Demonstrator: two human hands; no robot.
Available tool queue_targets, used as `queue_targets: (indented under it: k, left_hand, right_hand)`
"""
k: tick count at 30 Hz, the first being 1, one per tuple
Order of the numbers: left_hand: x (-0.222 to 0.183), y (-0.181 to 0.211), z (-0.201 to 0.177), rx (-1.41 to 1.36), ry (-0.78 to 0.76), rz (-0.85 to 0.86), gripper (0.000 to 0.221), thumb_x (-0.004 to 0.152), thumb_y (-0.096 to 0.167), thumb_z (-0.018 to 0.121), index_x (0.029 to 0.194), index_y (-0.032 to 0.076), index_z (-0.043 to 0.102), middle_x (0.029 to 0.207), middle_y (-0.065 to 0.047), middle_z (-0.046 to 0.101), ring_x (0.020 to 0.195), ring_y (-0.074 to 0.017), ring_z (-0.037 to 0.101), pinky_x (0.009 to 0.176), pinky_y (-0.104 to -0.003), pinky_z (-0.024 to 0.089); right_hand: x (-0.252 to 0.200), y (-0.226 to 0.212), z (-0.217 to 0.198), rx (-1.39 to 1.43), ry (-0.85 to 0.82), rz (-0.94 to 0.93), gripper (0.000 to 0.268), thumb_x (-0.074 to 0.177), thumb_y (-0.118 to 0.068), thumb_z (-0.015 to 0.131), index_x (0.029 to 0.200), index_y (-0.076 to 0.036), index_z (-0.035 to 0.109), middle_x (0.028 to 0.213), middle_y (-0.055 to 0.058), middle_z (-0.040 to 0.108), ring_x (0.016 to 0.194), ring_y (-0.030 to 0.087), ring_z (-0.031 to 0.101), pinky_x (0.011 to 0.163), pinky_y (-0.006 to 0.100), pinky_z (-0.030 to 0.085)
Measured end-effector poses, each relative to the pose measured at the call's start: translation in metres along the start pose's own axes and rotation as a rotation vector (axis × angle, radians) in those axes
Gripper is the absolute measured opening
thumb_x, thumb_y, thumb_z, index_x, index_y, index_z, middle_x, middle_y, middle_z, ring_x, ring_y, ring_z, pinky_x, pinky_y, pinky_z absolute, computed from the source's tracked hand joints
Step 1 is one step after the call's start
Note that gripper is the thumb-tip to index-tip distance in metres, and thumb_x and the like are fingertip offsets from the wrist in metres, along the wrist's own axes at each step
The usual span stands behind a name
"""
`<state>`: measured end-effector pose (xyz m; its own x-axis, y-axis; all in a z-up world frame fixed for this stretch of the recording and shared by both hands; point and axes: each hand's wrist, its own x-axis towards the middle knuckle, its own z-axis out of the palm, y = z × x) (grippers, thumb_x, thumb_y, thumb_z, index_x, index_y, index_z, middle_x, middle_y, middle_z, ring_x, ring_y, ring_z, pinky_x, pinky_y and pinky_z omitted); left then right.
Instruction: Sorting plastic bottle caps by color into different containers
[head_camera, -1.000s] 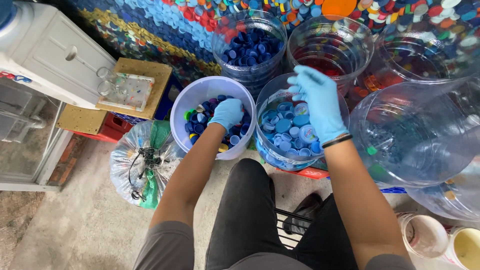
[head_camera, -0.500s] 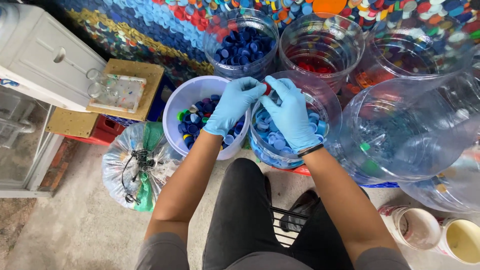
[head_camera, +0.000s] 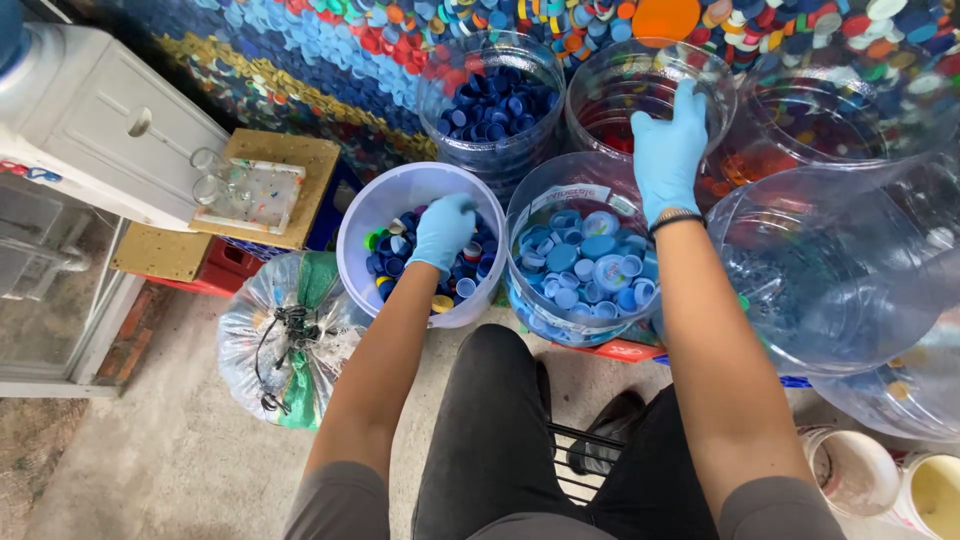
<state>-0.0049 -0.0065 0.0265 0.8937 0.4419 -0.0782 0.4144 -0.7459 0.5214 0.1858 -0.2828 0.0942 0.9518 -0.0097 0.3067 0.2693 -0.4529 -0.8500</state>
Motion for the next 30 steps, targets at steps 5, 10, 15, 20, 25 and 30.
queue_targets:
  k: [5,10,15,20,25,30]
  left_hand:
    - [0.029,-0.037,0.044,0.307,-0.061,0.126,0.028,0.092,0.028,0.058,0.112,0.014,0.073,0.109,-0.013,0.075,0.102,-0.0371,0.071,0.087,-0.053,0.058]
    - [0.045,-0.048,0.059,0.425,-0.014,0.061,0.02,0.088,0.028,0.065,0.098,0.018,0.078,0.092,-0.006,0.078,0.093,-0.0306,0.076,0.08,-0.046,0.062]
    - [0.038,-0.039,0.043,0.425,-0.046,0.019,0.024,0.086,0.03,0.066,0.099,0.016,0.08,0.09,-0.009,0.079,0.089,-0.0333,0.077,0.077,-0.049,0.063]
    - [0.02,-0.028,0.025,0.272,-0.098,-0.037,0.027,0.086,0.026,0.065,0.106,0.012,0.076,0.107,-0.014,0.077,0.109,-0.0376,0.072,0.091,-0.05,0.058]
    - [0.002,-0.022,-0.004,0.09,-0.098,-0.102,0.036,0.08,0.031,0.067,0.111,0.014,0.072,0.119,-0.012,0.074,0.121,-0.0368,0.066,0.102,-0.052,0.053]
    - [-0.042,0.031,-0.049,-0.261,0.217,0.049,0.026,0.08,0.024,0.079,0.101,0.016,0.066,0.102,-0.01,0.074,0.107,-0.0351,0.071,0.091,-0.051,0.057]
  right_hand:
    - [-0.055,-0.007,-0.008,0.392,-0.006,0.075,0.053,0.09,-0.008,0.072,0.142,-0.007,0.059,0.129,0.012,0.067,0.095,0.012,0.071,0.082,0.023,0.059]
    - [-0.119,-0.051,-0.049,0.602,-0.118,0.202,0.043,0.098,-0.009,0.07,0.139,-0.018,0.064,0.12,0.009,0.074,0.094,0.013,0.076,0.075,0.021,0.066]
    - [-0.145,-0.062,-0.062,0.522,-0.246,0.248,0.036,0.104,-0.016,0.065,0.14,-0.02,0.065,0.13,0.017,0.069,0.107,0.026,0.075,0.09,0.035,0.062]
    - [-0.154,-0.076,-0.067,0.502,-0.257,0.221,0.035,0.102,-0.014,0.067,0.136,-0.022,0.069,0.125,0.016,0.071,0.108,0.026,0.073,0.092,0.037,0.06]
    - [-0.154,-0.064,-0.058,0.492,-0.289,0.203,0.036,0.099,-0.014,0.072,0.133,-0.023,0.071,0.126,0.013,0.072,0.108,0.022,0.072,0.092,0.034,0.06]
    - [-0.156,-0.061,-0.043,0.509,-0.475,0.089,0.031,0.093,-0.016,0.079,0.124,-0.017,0.074,0.109,0.011,0.076,0.092,0.016,0.074,0.075,0.028,0.064]
